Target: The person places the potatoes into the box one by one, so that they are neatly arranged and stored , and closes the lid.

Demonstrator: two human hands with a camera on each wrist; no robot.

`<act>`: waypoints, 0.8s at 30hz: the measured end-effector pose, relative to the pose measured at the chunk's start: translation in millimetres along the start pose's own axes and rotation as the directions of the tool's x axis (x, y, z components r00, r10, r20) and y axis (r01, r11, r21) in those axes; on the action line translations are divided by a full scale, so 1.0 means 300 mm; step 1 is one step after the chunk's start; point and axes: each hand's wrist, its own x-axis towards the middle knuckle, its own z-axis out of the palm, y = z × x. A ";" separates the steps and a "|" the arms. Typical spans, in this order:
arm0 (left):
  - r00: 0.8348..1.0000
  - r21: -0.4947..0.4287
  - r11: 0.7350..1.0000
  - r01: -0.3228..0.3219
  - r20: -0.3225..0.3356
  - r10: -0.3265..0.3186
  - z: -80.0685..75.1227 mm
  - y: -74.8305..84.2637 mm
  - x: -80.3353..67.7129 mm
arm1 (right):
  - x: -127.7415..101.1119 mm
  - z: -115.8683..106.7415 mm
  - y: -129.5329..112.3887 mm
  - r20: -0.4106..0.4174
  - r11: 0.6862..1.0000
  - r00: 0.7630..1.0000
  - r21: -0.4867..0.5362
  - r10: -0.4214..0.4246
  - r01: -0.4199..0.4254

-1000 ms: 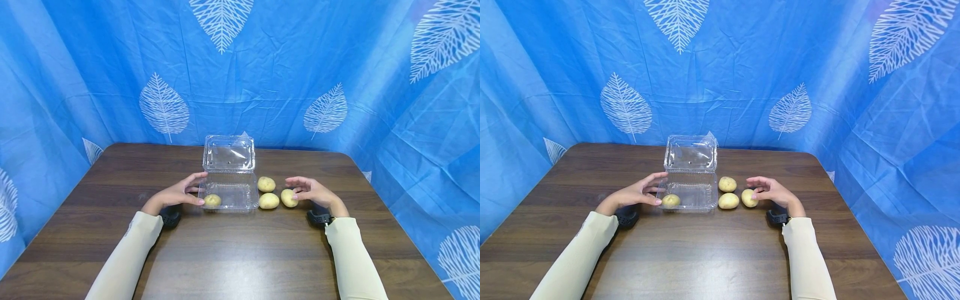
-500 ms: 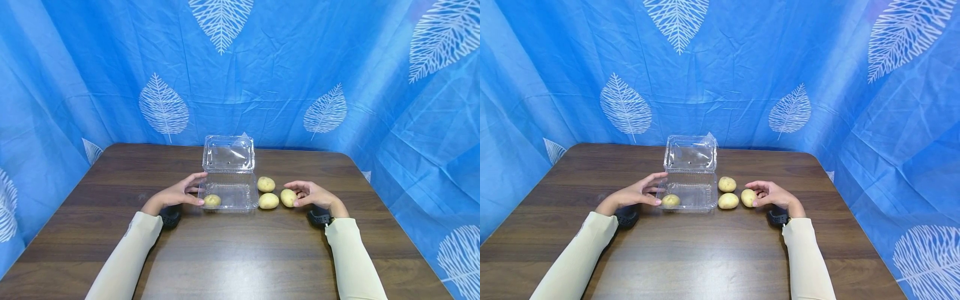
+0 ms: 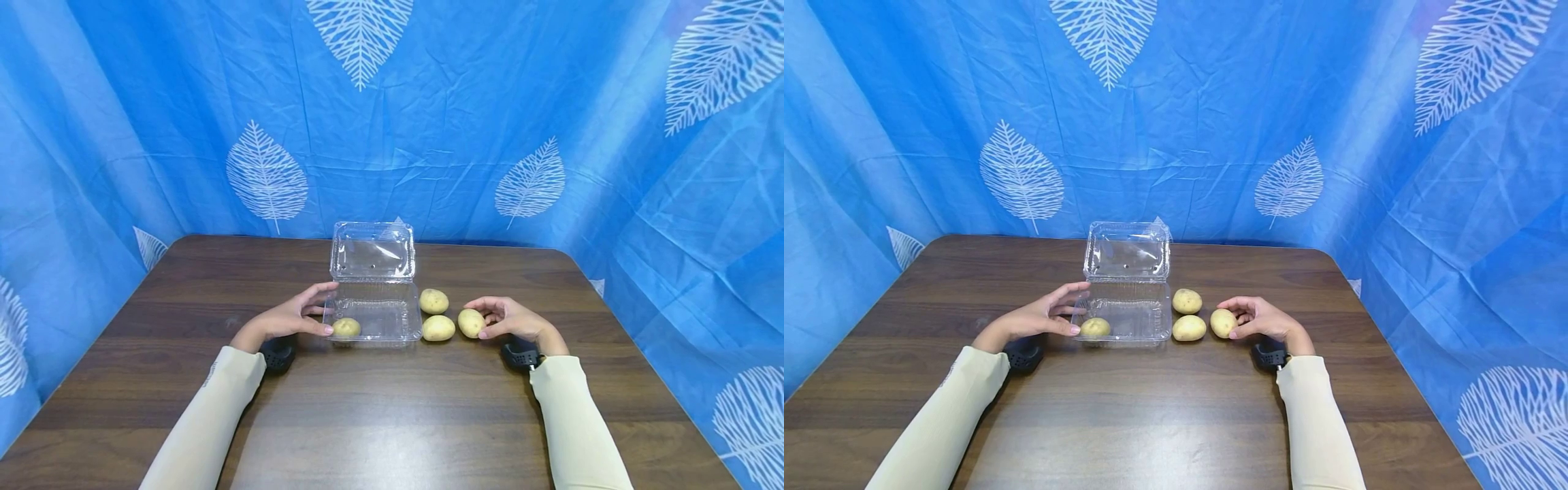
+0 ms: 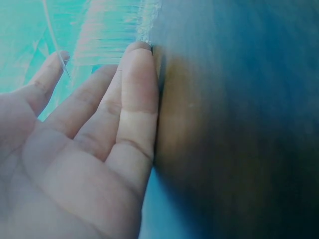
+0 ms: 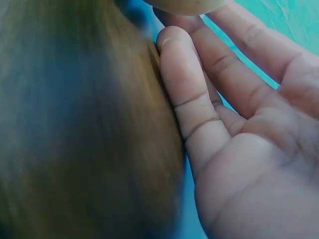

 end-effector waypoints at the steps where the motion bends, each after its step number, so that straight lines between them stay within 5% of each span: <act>1: 1.000 0.000 1.000 0.001 0.000 -0.001 -0.001 -0.002 0.000 | 0.001 0.001 0.000 -0.001 1.000 1.000 0.000 -0.001 0.001; 24: 1.000 -0.009 1.000 0.011 0.007 -0.011 -0.006 -0.006 -0.002 | 0.014 0.011 -0.005 -0.139 0.992 0.990 0.125 -0.006 0.024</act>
